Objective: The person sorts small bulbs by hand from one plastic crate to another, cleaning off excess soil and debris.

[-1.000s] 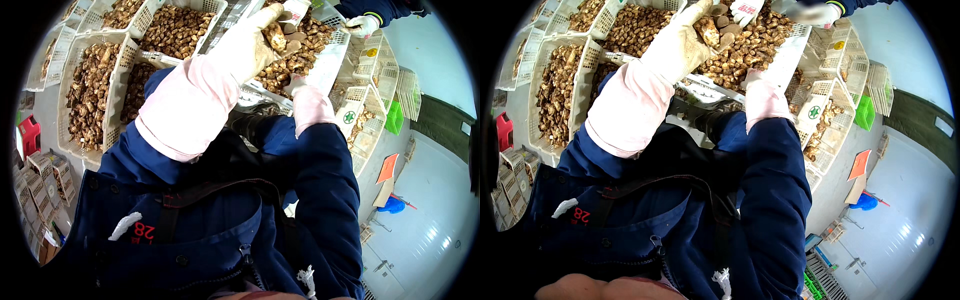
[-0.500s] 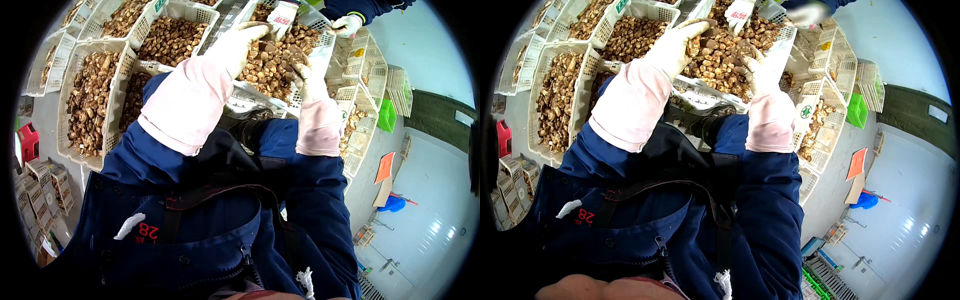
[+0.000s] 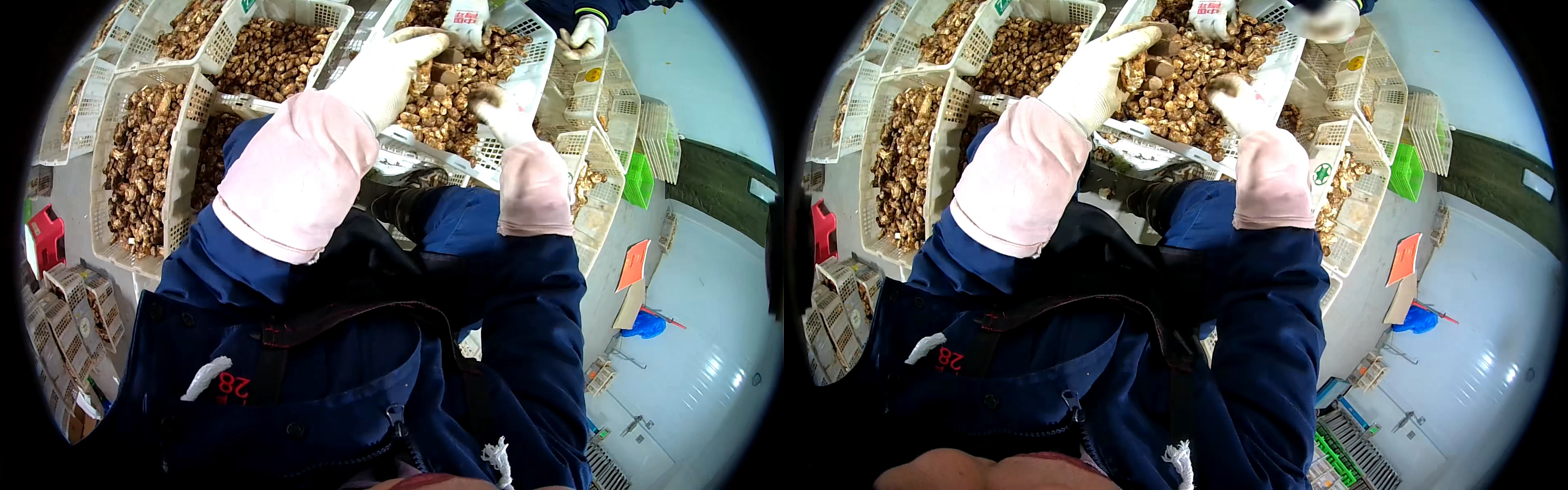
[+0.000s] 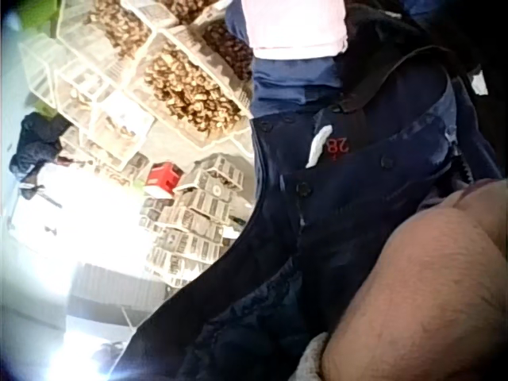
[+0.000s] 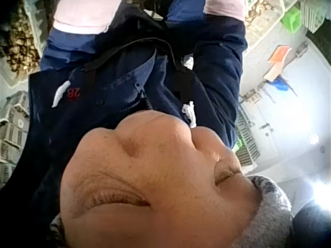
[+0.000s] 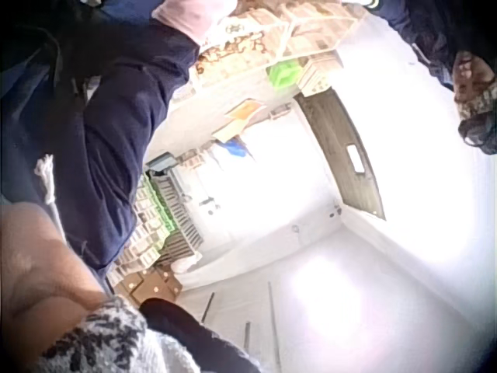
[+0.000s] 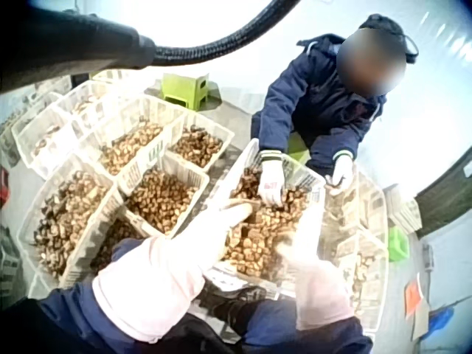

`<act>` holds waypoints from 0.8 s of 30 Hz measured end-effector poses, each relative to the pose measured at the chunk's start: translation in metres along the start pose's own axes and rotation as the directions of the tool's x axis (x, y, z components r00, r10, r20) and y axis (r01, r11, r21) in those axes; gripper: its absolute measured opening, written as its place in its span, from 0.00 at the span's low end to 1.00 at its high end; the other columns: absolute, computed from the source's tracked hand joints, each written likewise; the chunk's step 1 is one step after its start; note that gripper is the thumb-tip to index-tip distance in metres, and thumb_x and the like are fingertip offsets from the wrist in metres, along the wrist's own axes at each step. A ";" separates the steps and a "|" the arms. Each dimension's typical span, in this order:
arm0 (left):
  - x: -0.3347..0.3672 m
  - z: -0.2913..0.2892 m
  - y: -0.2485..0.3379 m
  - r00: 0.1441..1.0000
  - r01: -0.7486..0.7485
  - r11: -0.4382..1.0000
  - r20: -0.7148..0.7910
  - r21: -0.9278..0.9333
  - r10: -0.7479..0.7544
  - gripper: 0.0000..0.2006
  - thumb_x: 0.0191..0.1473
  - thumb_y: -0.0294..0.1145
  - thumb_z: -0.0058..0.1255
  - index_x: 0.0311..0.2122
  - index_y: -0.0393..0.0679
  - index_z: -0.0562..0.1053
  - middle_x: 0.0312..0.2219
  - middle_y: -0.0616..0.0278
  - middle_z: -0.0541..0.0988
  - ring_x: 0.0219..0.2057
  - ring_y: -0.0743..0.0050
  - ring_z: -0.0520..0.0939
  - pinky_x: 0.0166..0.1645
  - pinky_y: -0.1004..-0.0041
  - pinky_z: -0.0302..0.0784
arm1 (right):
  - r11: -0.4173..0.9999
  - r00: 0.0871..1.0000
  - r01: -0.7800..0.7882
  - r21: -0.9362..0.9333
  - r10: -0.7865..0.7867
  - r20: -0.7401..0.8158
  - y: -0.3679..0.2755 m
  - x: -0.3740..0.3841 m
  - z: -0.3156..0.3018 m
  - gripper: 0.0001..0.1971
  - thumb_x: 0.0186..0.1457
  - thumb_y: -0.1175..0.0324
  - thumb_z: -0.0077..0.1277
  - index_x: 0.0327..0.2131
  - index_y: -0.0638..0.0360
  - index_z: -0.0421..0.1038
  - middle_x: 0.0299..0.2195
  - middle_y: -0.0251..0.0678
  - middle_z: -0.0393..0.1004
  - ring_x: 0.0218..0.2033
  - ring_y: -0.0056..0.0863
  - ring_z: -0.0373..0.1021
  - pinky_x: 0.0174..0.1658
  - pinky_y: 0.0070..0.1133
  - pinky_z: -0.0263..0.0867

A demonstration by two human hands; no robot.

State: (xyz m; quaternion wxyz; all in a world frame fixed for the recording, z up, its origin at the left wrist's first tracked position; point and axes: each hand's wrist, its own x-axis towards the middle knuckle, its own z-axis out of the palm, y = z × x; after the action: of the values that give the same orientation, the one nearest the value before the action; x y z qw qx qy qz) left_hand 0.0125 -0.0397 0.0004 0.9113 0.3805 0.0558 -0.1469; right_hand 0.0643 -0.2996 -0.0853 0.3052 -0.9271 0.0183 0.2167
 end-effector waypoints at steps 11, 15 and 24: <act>0.005 0.001 -0.004 0.998 0.056 0.998 -0.011 -0.019 -0.056 0.15 0.57 0.34 0.51 0.46 0.37 0.73 0.34 0.58 0.80 0.31 0.73 0.81 0.33 0.78 0.77 | 0.400 0.860 -0.040 -0.916 0.481 0.172 0.045 0.026 0.057 0.27 0.50 0.59 0.53 0.56 0.47 0.66 0.43 0.40 0.74 0.40 0.31 0.71 0.46 0.24 0.65; 0.007 -0.002 0.001 1.000 0.011 0.999 -0.021 -0.037 -0.012 0.15 0.58 0.34 0.51 0.47 0.36 0.73 0.34 0.59 0.80 0.31 0.74 0.81 0.34 0.78 0.77 | 0.390 0.849 -0.038 -0.920 0.498 0.176 0.042 0.024 0.055 0.28 0.51 0.58 0.53 0.56 0.47 0.65 0.45 0.40 0.72 0.43 0.31 0.69 0.48 0.25 0.64; 0.006 -0.003 0.006 0.998 -0.006 1.000 -0.063 -0.029 0.004 0.13 0.58 0.33 0.51 0.46 0.38 0.74 0.35 0.60 0.80 0.32 0.75 0.81 0.34 0.77 0.77 | 0.403 0.836 -0.049 -0.914 0.517 0.183 0.034 0.012 0.044 0.29 0.52 0.56 0.52 0.58 0.47 0.62 0.50 0.40 0.69 0.49 0.33 0.66 0.52 0.27 0.61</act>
State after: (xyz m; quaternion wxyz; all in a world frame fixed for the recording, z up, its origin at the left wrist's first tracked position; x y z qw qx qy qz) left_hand 0.0199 -0.0343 0.0012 0.9150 0.3716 0.0858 -0.1318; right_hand 0.0528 -0.3004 -0.1407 -0.2675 -0.8535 -0.0037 0.4472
